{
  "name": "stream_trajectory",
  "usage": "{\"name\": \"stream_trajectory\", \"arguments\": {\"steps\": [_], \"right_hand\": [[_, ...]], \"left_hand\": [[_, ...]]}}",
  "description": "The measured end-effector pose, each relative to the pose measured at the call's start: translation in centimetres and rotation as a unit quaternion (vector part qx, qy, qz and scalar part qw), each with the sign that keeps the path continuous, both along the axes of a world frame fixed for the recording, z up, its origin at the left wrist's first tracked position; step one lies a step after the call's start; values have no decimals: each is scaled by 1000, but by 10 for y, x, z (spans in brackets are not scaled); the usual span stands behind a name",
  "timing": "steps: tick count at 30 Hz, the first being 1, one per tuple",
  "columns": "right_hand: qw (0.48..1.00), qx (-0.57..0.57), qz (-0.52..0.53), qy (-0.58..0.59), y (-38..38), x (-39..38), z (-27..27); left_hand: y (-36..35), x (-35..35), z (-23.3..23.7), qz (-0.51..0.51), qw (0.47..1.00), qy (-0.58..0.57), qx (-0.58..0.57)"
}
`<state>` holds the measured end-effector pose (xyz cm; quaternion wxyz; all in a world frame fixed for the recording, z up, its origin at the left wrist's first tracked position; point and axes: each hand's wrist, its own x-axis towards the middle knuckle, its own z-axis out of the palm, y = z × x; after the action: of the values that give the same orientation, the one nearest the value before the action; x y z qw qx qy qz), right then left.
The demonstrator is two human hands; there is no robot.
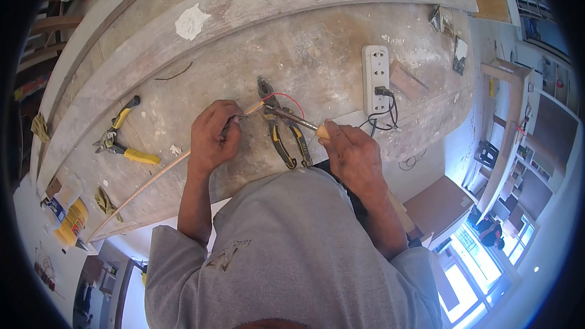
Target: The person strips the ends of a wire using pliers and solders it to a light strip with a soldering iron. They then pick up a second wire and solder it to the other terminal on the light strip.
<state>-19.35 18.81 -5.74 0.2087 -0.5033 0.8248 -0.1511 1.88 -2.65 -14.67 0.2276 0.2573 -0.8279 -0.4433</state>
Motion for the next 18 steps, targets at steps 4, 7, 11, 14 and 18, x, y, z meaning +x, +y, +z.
{"name": "stream_trajectory", "arguments": {"steps": [4, 7, 11, 14, 18], "right_hand": [[1000, -5, 1, -5, 2, -3, -5], [1000, -4, -2, -13, 2, -4, -5], [1000, -13, -2, -26, 2, -6, -2], [999, -15, -2, -30, 2, -7, -1], [999, -21, 3, -34, 5, -7, 1]], "left_hand": [[0, 0, 1, -5, 1000, -3, 3], [-1, -1, 3, -5, 1000, -6, 6], [0, -1, 2, -4, 1000, -5, 2], [0, -1, 3, -4, 1000, -8, 2], [-1, 0, 3, -5, 1000, -9, 6]]}}
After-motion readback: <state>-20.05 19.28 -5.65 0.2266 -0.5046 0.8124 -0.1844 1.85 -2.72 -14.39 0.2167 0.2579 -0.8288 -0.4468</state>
